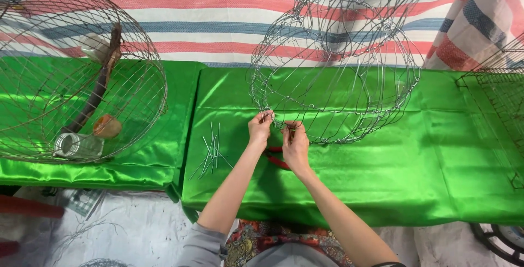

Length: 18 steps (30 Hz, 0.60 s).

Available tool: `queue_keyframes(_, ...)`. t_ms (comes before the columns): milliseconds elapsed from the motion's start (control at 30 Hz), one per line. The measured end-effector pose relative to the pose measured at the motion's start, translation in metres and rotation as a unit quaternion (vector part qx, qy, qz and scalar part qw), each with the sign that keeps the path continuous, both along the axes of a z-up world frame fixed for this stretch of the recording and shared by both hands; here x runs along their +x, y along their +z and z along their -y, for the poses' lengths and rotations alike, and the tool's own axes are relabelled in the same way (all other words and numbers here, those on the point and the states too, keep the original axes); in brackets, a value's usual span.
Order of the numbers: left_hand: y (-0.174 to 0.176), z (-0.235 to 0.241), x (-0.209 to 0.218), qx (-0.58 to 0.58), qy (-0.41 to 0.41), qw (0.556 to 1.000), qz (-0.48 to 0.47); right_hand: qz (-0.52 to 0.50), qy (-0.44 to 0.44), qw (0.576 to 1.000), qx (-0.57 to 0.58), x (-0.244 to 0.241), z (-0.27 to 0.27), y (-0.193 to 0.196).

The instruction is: Using pliers to attach and twist individual wire segments onto a wire cage frame to assemble it.

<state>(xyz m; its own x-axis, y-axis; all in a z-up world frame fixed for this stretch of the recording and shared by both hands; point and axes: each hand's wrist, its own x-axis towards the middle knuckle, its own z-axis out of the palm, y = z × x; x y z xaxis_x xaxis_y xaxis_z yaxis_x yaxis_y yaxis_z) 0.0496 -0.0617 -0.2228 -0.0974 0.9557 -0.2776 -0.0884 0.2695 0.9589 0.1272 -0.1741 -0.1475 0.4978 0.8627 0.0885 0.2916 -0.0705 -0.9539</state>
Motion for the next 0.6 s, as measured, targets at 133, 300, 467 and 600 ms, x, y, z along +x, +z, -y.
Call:
queue_keyframes(133,-0.058,-0.024,0.003,0.019,0.007,0.996,-0.089,-0.018,-0.011,1.0,-0.016,-0.002,-0.003,-0.002)
queue_keyframes(300,-0.063,-0.03,0.001,0.019,0.004,0.998,-0.067,-0.026,-0.02,0.999,-0.036,-0.005,-0.007,0.0)
queue_keyframes(467,-0.052,-0.023,-0.003,0.027,-0.002,1.0,-0.014,-0.012,-0.014,0.999,-0.042,-0.009,-0.006,0.017)
queue_keyframes(600,0.012,0.009,-0.024,-0.017,-0.008,0.999,0.048,-0.023,-0.009,0.999,-0.044,-0.007,-0.007,0.014)
